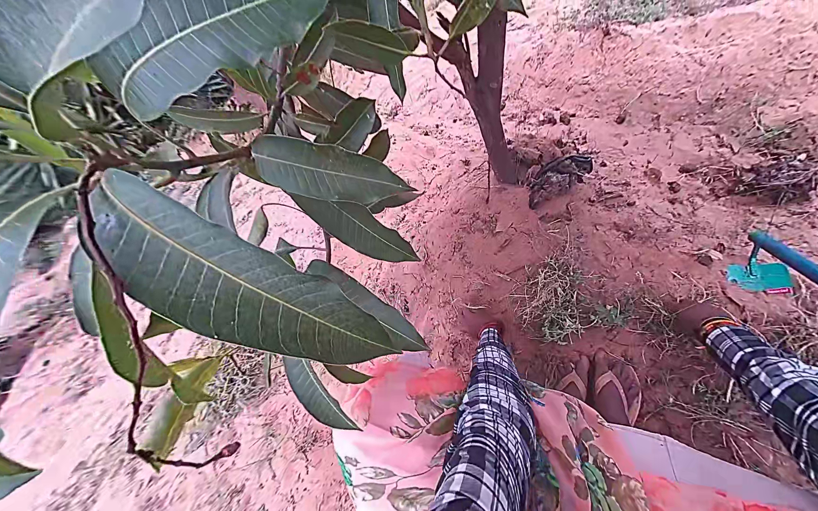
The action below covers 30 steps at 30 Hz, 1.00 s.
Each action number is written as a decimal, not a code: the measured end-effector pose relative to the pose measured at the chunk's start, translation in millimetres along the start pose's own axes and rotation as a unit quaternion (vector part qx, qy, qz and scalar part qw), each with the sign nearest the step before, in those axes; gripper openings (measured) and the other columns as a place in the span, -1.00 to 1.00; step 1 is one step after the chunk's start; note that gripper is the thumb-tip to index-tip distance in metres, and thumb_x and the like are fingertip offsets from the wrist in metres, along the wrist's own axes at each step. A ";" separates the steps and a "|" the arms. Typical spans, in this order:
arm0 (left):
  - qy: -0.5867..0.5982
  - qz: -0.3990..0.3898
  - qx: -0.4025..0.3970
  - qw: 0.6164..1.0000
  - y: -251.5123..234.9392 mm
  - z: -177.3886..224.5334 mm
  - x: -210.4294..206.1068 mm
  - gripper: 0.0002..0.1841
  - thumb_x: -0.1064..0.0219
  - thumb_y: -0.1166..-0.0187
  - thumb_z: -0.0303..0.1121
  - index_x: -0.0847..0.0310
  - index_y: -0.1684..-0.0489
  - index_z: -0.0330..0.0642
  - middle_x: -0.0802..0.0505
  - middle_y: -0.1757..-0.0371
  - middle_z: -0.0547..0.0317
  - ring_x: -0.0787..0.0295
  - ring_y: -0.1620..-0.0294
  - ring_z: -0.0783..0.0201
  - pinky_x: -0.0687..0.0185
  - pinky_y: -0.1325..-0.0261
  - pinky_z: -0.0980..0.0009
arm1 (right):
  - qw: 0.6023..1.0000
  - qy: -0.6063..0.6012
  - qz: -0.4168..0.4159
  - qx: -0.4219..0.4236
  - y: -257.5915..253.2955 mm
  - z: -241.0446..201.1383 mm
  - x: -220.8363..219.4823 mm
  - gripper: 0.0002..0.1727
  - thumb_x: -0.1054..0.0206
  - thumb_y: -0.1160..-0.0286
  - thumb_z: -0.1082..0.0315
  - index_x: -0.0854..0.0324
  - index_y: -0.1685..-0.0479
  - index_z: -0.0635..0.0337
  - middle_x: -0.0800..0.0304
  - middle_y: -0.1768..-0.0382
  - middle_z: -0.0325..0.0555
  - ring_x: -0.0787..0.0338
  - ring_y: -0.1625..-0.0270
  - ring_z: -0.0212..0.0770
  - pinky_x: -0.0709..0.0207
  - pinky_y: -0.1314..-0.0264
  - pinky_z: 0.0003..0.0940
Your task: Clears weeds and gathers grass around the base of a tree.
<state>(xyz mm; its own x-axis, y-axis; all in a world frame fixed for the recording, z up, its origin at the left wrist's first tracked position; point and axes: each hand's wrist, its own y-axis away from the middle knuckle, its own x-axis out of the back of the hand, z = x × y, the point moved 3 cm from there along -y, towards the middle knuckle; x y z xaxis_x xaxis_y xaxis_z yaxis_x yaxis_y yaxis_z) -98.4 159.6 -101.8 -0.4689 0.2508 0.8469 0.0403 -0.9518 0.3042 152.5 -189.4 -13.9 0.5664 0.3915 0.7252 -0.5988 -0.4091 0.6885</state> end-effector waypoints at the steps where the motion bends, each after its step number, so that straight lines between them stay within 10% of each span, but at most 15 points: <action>1: 0.031 -0.002 0.008 0.999 3.7 -0.1 1.6 -0.50 -0.13 -0.82 -0.24 -0.40 -0.66 -0.28 -0.55 -0.65 -0.25 -0.52 -0.64 -0.13 -0.46 -0.62 -0.07 | 1.000 0.005 0.010 0.003 -17.1 7.5 -8.0 -0.26 -0.36 -0.56 0.33 -0.27 -0.79 0.16 -0.52 -0.52 0.53 -0.55 -0.54 0.56 -0.41 -0.42 0.55; 5: 0.091 -0.039 0.014 0.995 30.4 10.4 0.0 -0.48 0.18 -0.95 -0.19 -0.45 -0.56 -0.40 -0.71 -0.46 -0.35 -0.66 -0.52 -0.18 -0.54 -0.55 -0.10 | 1.000 0.006 0.027 -0.009 -43.2 12.7 -24.6 -0.30 -0.34 -0.57 0.36 -0.33 -0.77 0.05 -0.56 -0.48 0.52 -0.58 -0.49 0.59 -0.40 -0.38 0.59; 13: 0.079 -0.040 -0.133 0.987 63.7 34.8 -4.5 -0.53 0.15 -0.93 -0.26 -0.53 -0.50 -0.35 -0.71 -0.48 -0.25 -0.64 -0.55 -0.09 -0.50 -0.59 -0.05 | 0.999 0.003 0.044 -0.004 -60.8 21.9 -41.4 -0.32 -0.47 -0.46 0.29 -0.47 -0.66 0.02 -0.51 -0.57 0.40 -0.60 -0.44 0.60 -0.46 -0.25 0.64; 19: 0.104 -0.008 -0.026 0.994 12.3 47.7 17.5 -0.27 -0.45 -0.61 -0.19 -0.27 -0.79 -0.13 -0.39 -0.70 -0.40 -0.47 -0.64 -0.24 -0.53 -0.58 -0.02 | 0.999 -0.002 0.046 -0.001 -60.8 23.0 -42.8 -0.35 -0.47 -0.45 0.31 -0.50 -0.62 0.02 -0.51 -0.56 0.41 -0.58 -0.45 0.61 -0.43 -0.29 0.65; 30: 0.165 -0.047 0.044 0.984 7.3 27.6 7.2 -0.55 -0.17 -0.84 -0.16 -0.59 -0.49 -0.29 -0.78 -0.39 -0.28 -0.68 -0.49 -0.15 -0.50 -0.54 -0.10 | 0.999 0.003 0.050 -0.003 -58.9 19.5 -42.7 -0.37 -0.46 -0.46 0.34 -0.50 -0.61 0.08 -0.55 -0.51 0.45 -0.62 -0.40 0.62 -0.45 -0.27 0.64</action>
<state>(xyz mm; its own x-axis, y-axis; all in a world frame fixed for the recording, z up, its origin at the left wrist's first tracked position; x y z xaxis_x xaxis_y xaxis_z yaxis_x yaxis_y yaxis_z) -77.2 159.4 -81.5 -0.7342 0.2527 0.6302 0.0520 -0.9045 0.4233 174.6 -198.1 -85.4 0.5003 0.3527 0.7907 -0.6557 -0.4420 0.6121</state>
